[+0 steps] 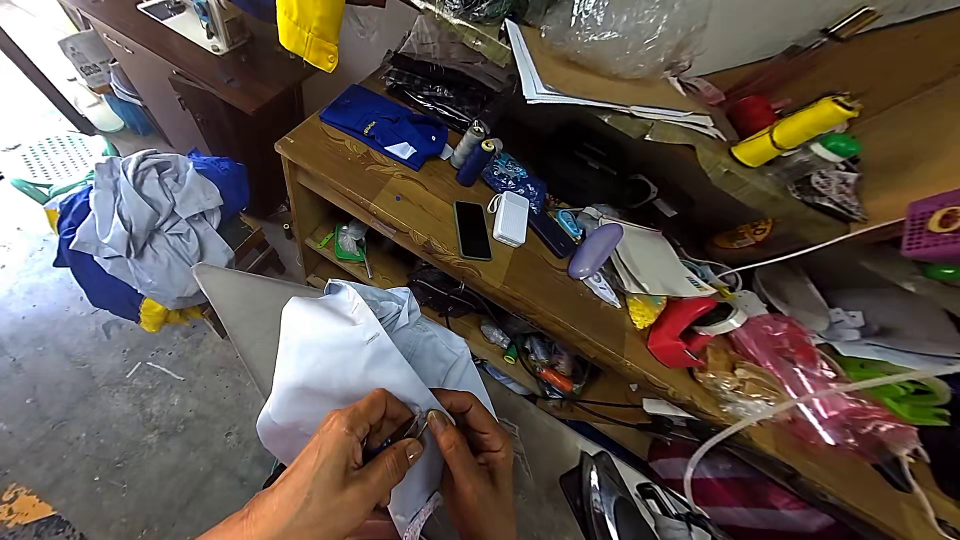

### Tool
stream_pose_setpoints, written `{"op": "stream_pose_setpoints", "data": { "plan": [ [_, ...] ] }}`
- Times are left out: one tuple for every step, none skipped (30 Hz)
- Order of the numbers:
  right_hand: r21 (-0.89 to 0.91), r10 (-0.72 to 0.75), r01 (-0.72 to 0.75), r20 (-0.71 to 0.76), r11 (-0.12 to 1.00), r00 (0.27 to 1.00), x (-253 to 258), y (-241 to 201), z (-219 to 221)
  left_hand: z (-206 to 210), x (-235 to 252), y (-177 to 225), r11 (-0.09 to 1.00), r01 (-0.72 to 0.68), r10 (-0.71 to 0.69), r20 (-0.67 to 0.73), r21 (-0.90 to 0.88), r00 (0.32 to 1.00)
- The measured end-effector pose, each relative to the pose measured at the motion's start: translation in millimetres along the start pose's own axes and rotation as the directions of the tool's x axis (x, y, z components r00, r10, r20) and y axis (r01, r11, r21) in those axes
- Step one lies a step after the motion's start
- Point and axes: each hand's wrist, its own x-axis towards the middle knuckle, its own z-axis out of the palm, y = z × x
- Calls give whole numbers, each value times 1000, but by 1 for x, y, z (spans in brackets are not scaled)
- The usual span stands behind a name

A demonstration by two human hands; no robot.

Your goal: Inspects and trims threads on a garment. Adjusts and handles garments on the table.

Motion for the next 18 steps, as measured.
{"op": "stream_pose_setpoints", "data": {
  "plan": [
    [-8, -8, 8, 6, 1000, 1000, 0, 0, 0, 0, 0, 1, 1000, 11, -11, 12, -21, 1000],
    [-19, -17, 17, 11, 1000, 1000, 0, 0, -1, -1, 1, 2, 998, 27, -26, 25, -54, 999],
    [-34, -27, 28, 14, 999, 1000, 0, 0, -1, -1, 2, 2, 994, 48, -44, 40, -100, 998],
    [-51, -43, 43, 19, 998, 999, 0, 1, -1, -2, 2, 3, 986, 71, -63, 52, -154, 997],
    [-67, -62, 64, 24, 996, 998, 0, 1, -1, -1, 3, 3, 973, 96, -84, 64, -209, 994],
    [-79, -83, 85, 29, 993, 996, 0, 2, -1, -1, 4, 2, 959, 110, -96, 67, -259, 993],
    [-93, -101, 103, 27, 990, 995, 0, 3, -1, 0, 4, 0, 951, 107, -95, 57, -289, 994],
    [-111, -113, 115, 17, 987, 993, 1, 3, -1, 2, 5, -2, 951, 86, -78, 38, -298, 996],
    [-136, -121, 120, -1, 983, 993, 1, 3, 0, 3, 5, -3, 957, 52, -51, 12, -284, 999],
    [-160, -126, 121, -22, 980, 992, 1, 2, 2, 5, 6, -5, 968, 18, -22, -14, -251, 1000],
    [-183, -129, 120, -41, 976, 991, 1, 0, 3, 6, 6, -6, 977, -13, 5, -36, -212, 999],
    [-208, -131, 117, -56, 971, 990, 1, -1, 4, 6, 7, -8, 984, -39, 30, -53, -176, 998],
    [-232, -130, 112, -66, 966, 989, 1, -1, 5, 6, 7, -10, 987, -59, 50, -63, -148, 997],
    [-254, -127, 104, -73, 962, 989, 1, -2, 5, 6, 8, -12, 989, -72, 64, -71, -126, 995],
    [-272, -123, 98, -77, 957, 989, 1, -2, 5, 6, 8, -13, 991, -82, 74, -77, -104, 994],
    [-288, -121, 95, -74, 953, 990, 2, -2, 5, 6, 9, -14, 993, -89, 82, -82, -83, 993],
    [-304, -122, 96, -67, 948, 990, 2, -2, 5, 6, 9, -15, 993, -97, 91, -89, -65, 992],
    [-321, -126, 101, -60, 942, 990, 3, -1, 4, 6, 10, -16, 993, -108, 104, -96, -46, 990]
  ]
}}
